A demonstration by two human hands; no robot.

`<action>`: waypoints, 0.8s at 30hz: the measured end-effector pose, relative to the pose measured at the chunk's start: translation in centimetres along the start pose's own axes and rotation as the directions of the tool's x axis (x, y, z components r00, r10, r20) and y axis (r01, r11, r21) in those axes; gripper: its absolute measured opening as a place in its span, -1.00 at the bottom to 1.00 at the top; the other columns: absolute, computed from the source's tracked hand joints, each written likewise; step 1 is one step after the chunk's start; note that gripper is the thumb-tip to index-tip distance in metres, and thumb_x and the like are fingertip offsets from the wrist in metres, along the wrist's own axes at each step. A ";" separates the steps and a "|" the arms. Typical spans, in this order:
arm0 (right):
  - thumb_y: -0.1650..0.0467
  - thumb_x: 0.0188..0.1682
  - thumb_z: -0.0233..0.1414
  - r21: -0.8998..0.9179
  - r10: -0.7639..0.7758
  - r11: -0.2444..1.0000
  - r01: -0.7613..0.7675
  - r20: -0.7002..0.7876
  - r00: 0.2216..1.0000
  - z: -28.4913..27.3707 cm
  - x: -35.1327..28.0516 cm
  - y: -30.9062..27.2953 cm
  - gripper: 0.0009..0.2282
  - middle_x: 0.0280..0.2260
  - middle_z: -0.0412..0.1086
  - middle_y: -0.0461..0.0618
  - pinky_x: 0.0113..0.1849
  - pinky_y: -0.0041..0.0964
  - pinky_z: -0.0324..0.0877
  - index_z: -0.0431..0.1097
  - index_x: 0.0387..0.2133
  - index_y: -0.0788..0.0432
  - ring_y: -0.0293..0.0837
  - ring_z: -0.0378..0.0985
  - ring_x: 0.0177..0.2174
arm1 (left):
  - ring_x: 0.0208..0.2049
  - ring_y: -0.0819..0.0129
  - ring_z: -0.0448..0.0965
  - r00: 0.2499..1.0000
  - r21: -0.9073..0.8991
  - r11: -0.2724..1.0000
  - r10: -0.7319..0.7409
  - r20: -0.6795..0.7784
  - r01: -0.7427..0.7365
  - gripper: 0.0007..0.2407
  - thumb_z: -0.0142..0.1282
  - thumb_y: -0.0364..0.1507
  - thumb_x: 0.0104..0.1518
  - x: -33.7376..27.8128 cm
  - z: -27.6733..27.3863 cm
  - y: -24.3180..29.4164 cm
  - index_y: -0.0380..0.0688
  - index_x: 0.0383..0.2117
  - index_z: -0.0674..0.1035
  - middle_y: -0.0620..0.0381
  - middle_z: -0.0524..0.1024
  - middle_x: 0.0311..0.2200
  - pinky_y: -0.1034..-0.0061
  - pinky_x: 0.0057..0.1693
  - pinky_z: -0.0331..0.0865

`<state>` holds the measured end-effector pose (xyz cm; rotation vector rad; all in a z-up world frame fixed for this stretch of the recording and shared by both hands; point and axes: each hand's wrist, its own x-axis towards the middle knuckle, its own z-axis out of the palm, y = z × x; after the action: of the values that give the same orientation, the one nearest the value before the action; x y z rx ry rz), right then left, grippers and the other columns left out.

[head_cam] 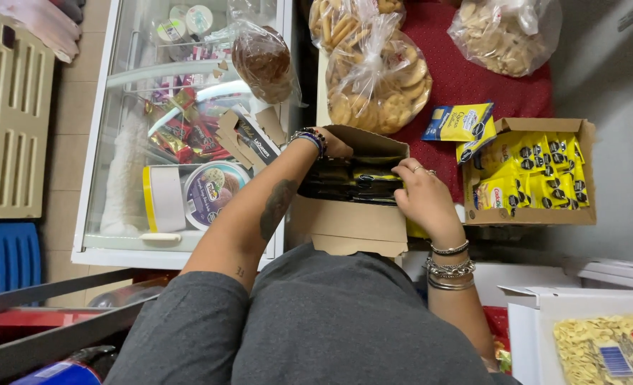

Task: Organizing and packing small yellow packets of grated cheese into a cardboard box on a grocery store counter.

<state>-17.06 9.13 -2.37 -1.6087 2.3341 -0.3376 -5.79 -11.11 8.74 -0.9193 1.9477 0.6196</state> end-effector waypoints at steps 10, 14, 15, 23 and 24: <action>0.48 -0.16 -0.10 0.045 0.033 0.998 -0.034 0.031 0.999 -1.1 -0.4 -0.6 -0.58 0.06 0.35 0.03 -0.03 0.12 0.45 0.46 0.02 0.13 0.29 0.55 -0.09 | 0.09 0.10 0.56 0.925 0.168 0.936 0.336 -0.179 -0.308 -0.47 -0.34 0.01 0.23 16.5 7.6 -3.1 0.00 -0.01 0.63 -0.02 0.61 -0.07 0.16 0.16 0.43; 0.51 -0.16 -0.11 0.084 0.010 0.996 -0.009 -0.012 1.000 -1.1 -0.5 -0.5 -0.59 0.03 0.35 0.06 -0.06 0.11 0.46 0.47 -0.01 0.18 0.30 0.55 -0.11 | -0.02 -0.03 0.60 0.808 0.255 0.837 0.540 -0.236 -0.485 -0.35 0.14 -0.09 -0.08 9.4 6.7 -5.4 -0.04 0.21 0.41 -0.06 0.57 -0.06 0.04 0.00 0.53; 0.52 -0.16 -0.11 0.100 0.016 0.995 -0.015 -0.012 1.000 -1.3 -0.5 -0.8 -0.59 0.03 0.36 0.08 -0.07 0.12 0.46 0.47 -0.02 0.20 0.31 0.55 -0.13 | -0.06 -0.03 0.61 0.754 0.403 0.778 0.602 -0.262 -0.482 -0.20 0.29 -0.20 -0.26 10.0 7.0 -6.0 -0.02 0.30 0.32 -0.03 0.57 -0.08 0.02 -0.05 0.55; 0.51 -0.18 -0.12 0.139 0.047 0.990 -0.038 -0.057 0.997 -0.3 -0.5 0.0 -0.59 0.03 0.36 0.03 -0.10 0.12 0.48 0.47 -0.04 0.14 0.27 0.56 -0.13 | 0.07 -0.02 0.49 0.743 0.482 0.783 0.580 -0.335 -0.394 -0.04 0.50 -0.25 -0.33 6.7 8.2 -4.2 -0.03 0.36 0.18 -0.02 0.47 0.07 0.06 0.03 0.47; 0.50 -0.19 -0.12 0.141 0.043 0.989 -0.032 -0.072 0.996 0.0 -0.5 0.2 -0.59 0.03 0.37 -0.01 -0.10 0.10 0.49 0.48 -0.05 0.11 0.25 0.57 -0.14 | 0.06 0.00 0.51 0.744 0.496 0.788 0.566 -0.355 -0.364 -0.05 0.50 -0.27 -0.27 6.6 8.3 -4.1 -0.05 0.37 0.16 -0.02 0.49 0.07 0.08 0.02 0.47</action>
<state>-17.07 9.65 -2.41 -1.5091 2.3346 -0.5494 -0.73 -10.03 -1.43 -0.3106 2.6870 0.2432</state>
